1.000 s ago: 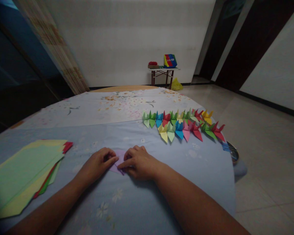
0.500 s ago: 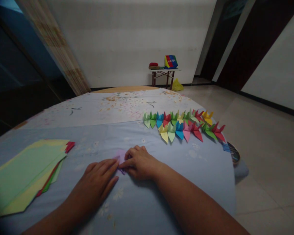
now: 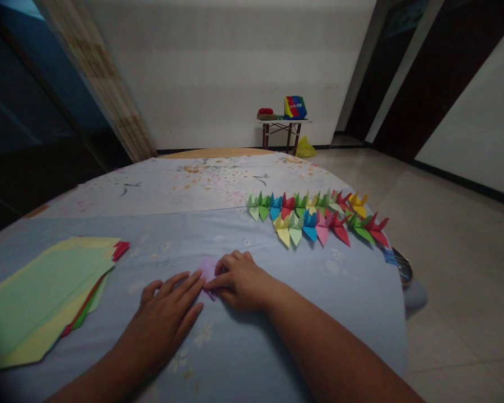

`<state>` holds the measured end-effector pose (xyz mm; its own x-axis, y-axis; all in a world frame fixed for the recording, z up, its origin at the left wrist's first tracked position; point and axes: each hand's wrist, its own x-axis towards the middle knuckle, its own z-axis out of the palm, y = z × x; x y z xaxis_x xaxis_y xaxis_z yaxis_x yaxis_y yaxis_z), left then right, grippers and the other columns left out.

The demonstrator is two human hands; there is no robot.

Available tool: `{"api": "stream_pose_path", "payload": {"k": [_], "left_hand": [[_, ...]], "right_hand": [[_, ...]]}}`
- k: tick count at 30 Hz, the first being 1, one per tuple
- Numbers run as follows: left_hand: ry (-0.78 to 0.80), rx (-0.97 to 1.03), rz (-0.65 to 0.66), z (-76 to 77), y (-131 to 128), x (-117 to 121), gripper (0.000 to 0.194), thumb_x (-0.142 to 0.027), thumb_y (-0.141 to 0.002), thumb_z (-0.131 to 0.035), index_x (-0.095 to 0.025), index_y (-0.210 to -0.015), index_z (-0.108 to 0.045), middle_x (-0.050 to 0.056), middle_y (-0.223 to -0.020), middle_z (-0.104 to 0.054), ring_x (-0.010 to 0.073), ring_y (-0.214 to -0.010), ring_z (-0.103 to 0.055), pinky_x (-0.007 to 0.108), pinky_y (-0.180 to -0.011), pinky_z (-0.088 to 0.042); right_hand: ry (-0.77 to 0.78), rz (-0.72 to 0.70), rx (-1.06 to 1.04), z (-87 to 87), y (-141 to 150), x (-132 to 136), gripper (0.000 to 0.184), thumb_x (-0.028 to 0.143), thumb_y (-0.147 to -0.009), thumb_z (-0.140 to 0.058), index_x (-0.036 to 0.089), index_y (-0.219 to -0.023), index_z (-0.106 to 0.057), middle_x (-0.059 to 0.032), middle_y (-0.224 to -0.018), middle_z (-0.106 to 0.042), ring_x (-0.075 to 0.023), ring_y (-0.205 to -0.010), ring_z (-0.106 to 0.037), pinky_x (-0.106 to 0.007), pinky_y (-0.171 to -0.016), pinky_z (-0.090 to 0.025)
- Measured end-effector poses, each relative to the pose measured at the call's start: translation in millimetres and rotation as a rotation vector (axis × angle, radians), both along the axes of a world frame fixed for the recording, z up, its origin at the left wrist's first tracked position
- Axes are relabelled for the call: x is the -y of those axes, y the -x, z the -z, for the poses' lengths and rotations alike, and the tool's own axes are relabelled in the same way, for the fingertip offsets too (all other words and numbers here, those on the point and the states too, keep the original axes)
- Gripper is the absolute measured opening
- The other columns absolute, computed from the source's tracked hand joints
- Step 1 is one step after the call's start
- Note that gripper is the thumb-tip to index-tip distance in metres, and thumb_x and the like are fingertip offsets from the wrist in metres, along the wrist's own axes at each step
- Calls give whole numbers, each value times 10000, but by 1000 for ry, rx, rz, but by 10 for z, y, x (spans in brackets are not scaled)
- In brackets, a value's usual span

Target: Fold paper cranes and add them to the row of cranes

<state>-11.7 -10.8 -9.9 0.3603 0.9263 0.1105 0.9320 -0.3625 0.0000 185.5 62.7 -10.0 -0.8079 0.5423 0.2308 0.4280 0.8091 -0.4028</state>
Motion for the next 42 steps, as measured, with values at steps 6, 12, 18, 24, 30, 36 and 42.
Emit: {"api": "stream_pose_path", "payload": {"k": [6, 12, 18, 24, 30, 36, 42], "left_hand": [[3, 22, -40, -24, -12, -11, 383, -341, -854, -415, -277, -1216, -524, 38, -1284, -532, 311, -1148, -432, 508, -915, -226], [-27, -3, -65, -23, -46, 31, 385, -301, -849, -414, -278, -1217, -524, 37, -1288, -528, 322, -1150, -418, 516, -896, -231], [-28, 28, -55, -42, -57, 27, 380, -297, -844, -415, -269, -1202, -540, 50, -1271, -545, 310, -1146, -422, 513, -900, -242], [62, 87, 27, -32, 104, -3, 414, -372, -873, -380, -289, -1272, -458, 46, -1331, -482, 305, -1183, -393, 519, -913, -263], [149, 142, 193, -75, 302, -28, 477, -346, -880, -392, -327, -1351, -317, 42, -1404, -381, 276, -1266, -315, 483, -980, -263], [181, 58, 261, -150, 277, -11, 431, -353, -871, -411, -351, -1301, -399, 54, -1430, -331, 313, -1305, -252, 531, -979, -253], [182, 0, 276, -156, 261, -2, 466, -334, -882, -394, -360, -1341, -318, 63, -1451, -283, 314, -1320, -217, 531, -973, -265]], "right_hand": [[4, 1, -2, -5, 1, 5, 267, 307, -839, -531, 331, -1091, -616, -61, -1013, -518, -194, -934, -415, -357, -810, -291], [0, 1, 10, 8, 1, -5, 274, 306, -835, -536, 352, -1096, -609, -56, -1016, -514, -196, -941, -414, -356, -808, -289], [11, -1, 7, -1, -2, -3, 277, 300, -828, -553, 343, -1095, -611, -55, -1013, -522, -193, -939, -419, -361, -821, -290], [23, 1, -2, -8, -3, -6, 259, 304, -833, -544, 325, -1077, -626, -56, -1021, -524, -191, -944, -418, -359, -820, -300], [34, -10, 1, -27, -9, -10, 260, 273, -831, -540, 314, -1073, -628, -45, -1030, -540, -186, -943, -424, -350, -825, -303], [55, 6, -7, -29, -11, -1, 259, 285, -832, -542, 312, -1076, -625, -43, -1024, -543, -185, -946, -420, -353, -829, -300], [61, 13, -7, -34, -7, 1, 269, 270, -827, -552, 316, -1083, -619, -43, -1021, -540, -184, -949, -418, -354, -828, -299]]}}
